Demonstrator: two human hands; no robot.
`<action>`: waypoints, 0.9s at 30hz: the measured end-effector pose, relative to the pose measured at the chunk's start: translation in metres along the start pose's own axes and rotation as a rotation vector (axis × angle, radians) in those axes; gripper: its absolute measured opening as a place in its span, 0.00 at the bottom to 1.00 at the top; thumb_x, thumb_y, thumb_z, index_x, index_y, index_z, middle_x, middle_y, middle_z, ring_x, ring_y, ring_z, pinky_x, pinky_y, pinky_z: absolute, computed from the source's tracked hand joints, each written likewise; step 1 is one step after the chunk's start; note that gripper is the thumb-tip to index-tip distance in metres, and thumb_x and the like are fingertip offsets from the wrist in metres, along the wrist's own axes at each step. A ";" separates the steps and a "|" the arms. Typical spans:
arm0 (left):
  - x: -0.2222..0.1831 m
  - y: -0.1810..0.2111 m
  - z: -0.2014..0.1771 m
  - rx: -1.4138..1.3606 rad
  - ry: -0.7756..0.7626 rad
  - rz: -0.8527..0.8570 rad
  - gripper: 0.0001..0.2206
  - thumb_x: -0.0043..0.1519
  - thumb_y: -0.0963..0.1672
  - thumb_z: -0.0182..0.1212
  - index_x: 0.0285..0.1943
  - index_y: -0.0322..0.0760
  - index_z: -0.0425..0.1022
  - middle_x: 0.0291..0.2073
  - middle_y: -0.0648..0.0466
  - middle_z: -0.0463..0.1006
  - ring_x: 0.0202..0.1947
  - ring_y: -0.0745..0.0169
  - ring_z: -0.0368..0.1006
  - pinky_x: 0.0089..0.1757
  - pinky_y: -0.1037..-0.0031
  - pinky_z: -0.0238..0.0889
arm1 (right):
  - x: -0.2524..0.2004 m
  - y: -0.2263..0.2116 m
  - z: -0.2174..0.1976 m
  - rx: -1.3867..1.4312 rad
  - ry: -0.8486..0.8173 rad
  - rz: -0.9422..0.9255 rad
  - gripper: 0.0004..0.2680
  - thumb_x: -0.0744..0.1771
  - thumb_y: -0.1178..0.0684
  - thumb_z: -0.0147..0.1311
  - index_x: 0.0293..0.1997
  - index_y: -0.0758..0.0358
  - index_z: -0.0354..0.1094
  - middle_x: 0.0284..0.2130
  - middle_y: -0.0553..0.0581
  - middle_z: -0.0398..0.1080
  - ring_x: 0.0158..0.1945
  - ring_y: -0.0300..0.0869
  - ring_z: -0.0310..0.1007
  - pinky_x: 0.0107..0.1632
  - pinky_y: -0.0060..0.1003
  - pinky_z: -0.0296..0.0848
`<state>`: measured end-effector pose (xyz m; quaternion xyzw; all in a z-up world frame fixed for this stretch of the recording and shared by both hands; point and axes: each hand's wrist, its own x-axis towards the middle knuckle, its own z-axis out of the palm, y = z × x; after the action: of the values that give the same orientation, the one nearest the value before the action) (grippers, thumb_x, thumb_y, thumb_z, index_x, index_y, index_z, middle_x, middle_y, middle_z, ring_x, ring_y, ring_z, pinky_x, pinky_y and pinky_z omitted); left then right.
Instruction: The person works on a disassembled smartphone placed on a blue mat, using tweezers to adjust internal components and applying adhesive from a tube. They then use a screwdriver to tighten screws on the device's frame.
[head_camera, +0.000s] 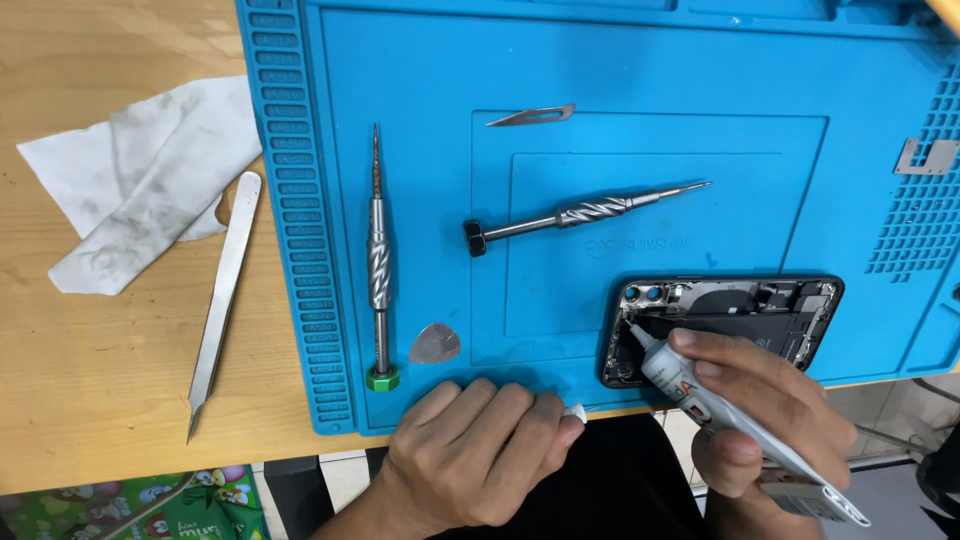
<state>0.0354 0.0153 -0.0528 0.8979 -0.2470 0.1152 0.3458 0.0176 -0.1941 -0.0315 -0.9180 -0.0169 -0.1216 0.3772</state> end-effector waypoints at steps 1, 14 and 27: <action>0.000 0.000 0.000 -0.002 0.001 0.001 0.14 0.71 0.47 0.55 0.31 0.45 0.75 0.21 0.60 0.69 0.18 0.68 0.61 0.23 0.74 0.47 | 0.000 0.002 0.001 -0.002 0.001 0.000 0.19 0.71 0.43 0.38 0.39 0.76 0.66 0.35 0.77 0.74 0.39 0.60 0.83 0.42 0.42 0.83; -0.001 0.000 0.000 0.007 -0.004 0.000 0.14 0.71 0.47 0.55 0.31 0.45 0.75 0.21 0.60 0.70 0.18 0.68 0.61 0.23 0.75 0.47 | 0.004 -0.001 0.001 0.015 -0.019 -0.020 0.19 0.70 0.45 0.38 0.36 0.78 0.68 0.33 0.78 0.74 0.38 0.61 0.82 0.40 0.43 0.83; 0.000 0.001 0.000 0.005 -0.019 -0.015 0.14 0.71 0.47 0.55 0.31 0.45 0.75 0.21 0.60 0.70 0.19 0.68 0.61 0.23 0.74 0.47 | 0.002 0.001 0.001 0.028 -0.016 -0.020 0.18 0.71 0.45 0.39 0.38 0.76 0.67 0.35 0.77 0.74 0.38 0.60 0.83 0.39 0.42 0.83</action>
<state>0.0349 0.0148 -0.0523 0.9017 -0.2432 0.1046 0.3419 0.0200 -0.1939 -0.0326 -0.9133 -0.0309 -0.1177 0.3887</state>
